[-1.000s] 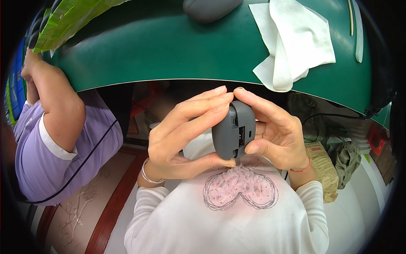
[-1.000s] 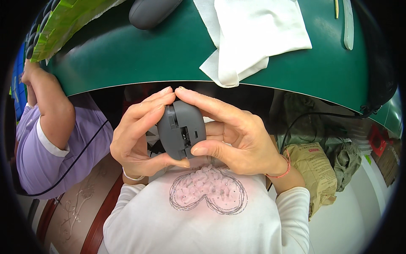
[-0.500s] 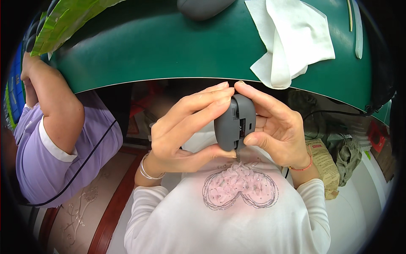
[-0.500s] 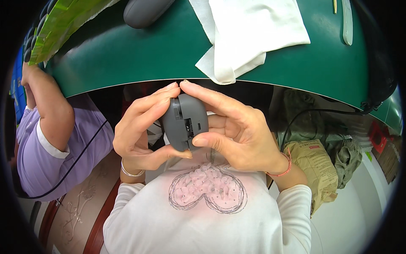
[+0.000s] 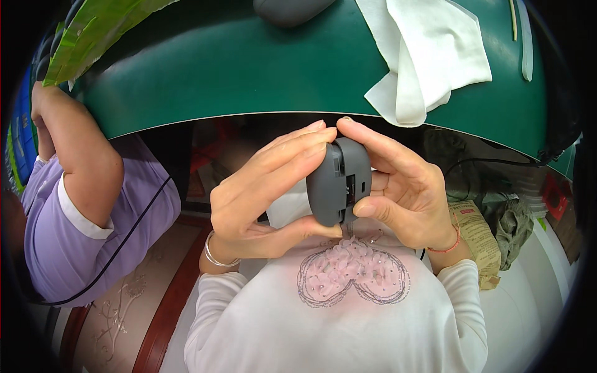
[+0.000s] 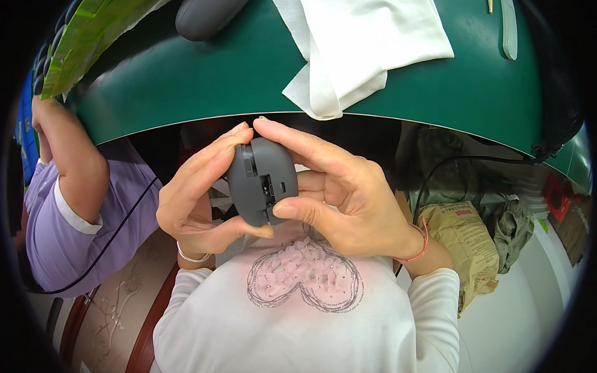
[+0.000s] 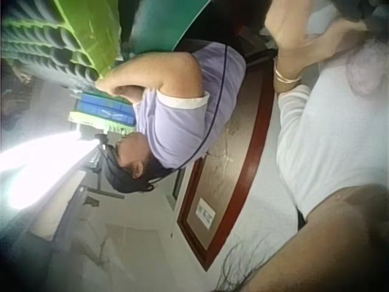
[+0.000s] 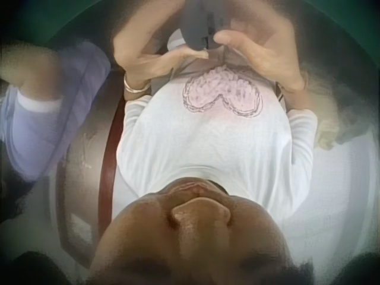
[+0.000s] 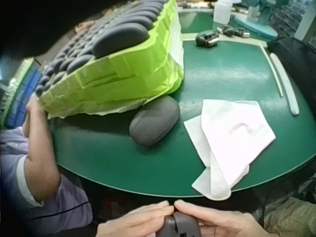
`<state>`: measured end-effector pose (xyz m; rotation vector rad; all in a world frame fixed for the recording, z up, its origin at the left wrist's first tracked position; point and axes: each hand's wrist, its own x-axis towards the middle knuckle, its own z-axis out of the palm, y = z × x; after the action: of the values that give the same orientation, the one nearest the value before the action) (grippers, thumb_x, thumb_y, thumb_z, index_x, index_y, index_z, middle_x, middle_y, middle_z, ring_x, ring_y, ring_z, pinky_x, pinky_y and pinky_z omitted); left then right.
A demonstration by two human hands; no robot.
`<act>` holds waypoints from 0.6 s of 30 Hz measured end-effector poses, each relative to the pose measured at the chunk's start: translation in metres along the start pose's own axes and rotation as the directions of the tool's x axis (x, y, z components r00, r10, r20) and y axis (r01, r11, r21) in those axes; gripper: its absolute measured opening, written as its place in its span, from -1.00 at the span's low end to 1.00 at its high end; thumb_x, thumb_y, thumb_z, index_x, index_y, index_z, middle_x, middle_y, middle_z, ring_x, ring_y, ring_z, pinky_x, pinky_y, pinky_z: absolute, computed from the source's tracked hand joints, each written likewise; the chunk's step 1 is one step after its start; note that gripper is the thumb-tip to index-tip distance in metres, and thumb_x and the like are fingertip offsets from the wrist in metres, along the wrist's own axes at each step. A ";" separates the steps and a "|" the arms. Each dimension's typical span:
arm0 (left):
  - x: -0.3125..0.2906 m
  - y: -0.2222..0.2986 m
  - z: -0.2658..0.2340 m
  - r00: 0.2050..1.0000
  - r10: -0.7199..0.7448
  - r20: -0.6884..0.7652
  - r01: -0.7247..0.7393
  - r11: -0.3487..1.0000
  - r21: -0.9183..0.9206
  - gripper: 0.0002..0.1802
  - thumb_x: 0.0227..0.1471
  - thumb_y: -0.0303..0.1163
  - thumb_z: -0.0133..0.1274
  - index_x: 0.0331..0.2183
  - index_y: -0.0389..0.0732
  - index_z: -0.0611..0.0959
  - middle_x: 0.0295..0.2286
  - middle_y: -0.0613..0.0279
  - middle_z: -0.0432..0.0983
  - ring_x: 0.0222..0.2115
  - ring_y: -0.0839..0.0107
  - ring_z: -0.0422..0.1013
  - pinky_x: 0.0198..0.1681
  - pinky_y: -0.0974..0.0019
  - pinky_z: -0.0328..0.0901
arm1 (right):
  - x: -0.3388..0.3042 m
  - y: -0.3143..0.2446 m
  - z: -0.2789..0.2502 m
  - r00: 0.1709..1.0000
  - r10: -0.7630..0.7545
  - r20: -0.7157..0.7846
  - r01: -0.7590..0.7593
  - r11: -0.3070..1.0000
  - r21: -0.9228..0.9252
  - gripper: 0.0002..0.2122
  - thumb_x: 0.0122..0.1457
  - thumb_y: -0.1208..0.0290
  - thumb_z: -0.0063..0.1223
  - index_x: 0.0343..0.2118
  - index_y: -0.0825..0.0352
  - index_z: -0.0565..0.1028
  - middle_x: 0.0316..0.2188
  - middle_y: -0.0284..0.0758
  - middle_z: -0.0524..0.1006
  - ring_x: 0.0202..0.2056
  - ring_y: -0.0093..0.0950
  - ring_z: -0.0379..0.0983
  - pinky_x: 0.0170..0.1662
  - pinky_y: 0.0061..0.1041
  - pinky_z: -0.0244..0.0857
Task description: The person wipes the interior of a gray charging case with a white tissue, then closes it and places it into a green tray. They repeat this process with a second case, wiping the interior and exterior before closing and placing it in the tray.
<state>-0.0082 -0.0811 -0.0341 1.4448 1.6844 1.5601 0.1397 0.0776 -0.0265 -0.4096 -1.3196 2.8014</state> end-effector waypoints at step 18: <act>-0.001 -0.002 0.005 0.998 -0.068 -0.015 0.068 0.998 0.014 -0.15 -0.45 -0.42 0.47 -0.02 -0.43 0.53 -0.06 -0.35 0.45 0.04 -0.17 0.37 0.14 -0.06 0.26 | -0.001 0.005 0.000 0.996 -0.038 -0.076 0.030 0.994 -0.103 -0.35 0.07 0.70 0.14 0.25 0.48 0.16 0.23 -0.11 0.23 0.12 -0.34 0.35 0.16 -0.39 0.34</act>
<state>-0.0044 -0.0794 -0.0381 1.3713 1.7383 1.5285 0.1409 0.0742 -0.0300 -0.4887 -1.4422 2.6701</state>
